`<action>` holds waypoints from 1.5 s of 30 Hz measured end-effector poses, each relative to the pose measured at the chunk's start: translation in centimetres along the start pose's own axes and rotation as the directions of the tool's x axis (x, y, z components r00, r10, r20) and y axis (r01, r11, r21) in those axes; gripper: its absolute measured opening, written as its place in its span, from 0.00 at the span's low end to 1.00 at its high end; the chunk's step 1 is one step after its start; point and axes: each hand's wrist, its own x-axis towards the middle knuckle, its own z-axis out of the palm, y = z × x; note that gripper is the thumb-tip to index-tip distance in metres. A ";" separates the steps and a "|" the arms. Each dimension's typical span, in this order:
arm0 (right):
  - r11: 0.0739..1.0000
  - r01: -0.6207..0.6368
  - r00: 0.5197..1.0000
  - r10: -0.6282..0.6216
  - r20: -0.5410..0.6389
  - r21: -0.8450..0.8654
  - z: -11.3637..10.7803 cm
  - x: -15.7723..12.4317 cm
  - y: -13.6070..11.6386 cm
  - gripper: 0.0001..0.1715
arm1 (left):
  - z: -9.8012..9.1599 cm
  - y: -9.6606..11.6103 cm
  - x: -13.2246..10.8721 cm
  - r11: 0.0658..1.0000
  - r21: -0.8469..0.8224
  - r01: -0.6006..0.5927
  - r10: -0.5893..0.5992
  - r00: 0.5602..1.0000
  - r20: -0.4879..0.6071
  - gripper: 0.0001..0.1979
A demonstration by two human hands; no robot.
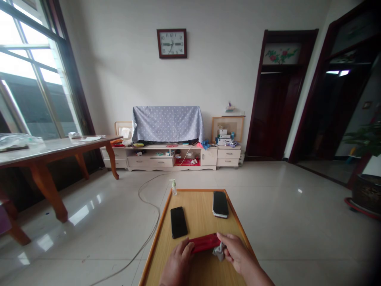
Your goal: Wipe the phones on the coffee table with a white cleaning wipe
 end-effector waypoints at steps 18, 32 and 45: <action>0.872 0.432 0.872 -0.469 -0.138 -0.231 2.4 -1.1 -1.3 0.21 | -0.4 0.6 0.0 0.986 -0.128 0.104 -0.105 0.994 -0.003 0.12; 0.730 0.531 0.758 -0.636 -0.143 -0.431 2.8 -0.5 -0.2 0.22 | -2.5 1.5 0.7 0.969 -0.189 0.158 -0.150 0.987 0.054 0.12; 0.659 0.529 0.727 -0.677 -0.114 -0.535 3.1 -0.9 -0.2 0.20 | -2.3 1.7 0.7 0.945 -0.246 0.217 -0.196 0.975 0.107 0.12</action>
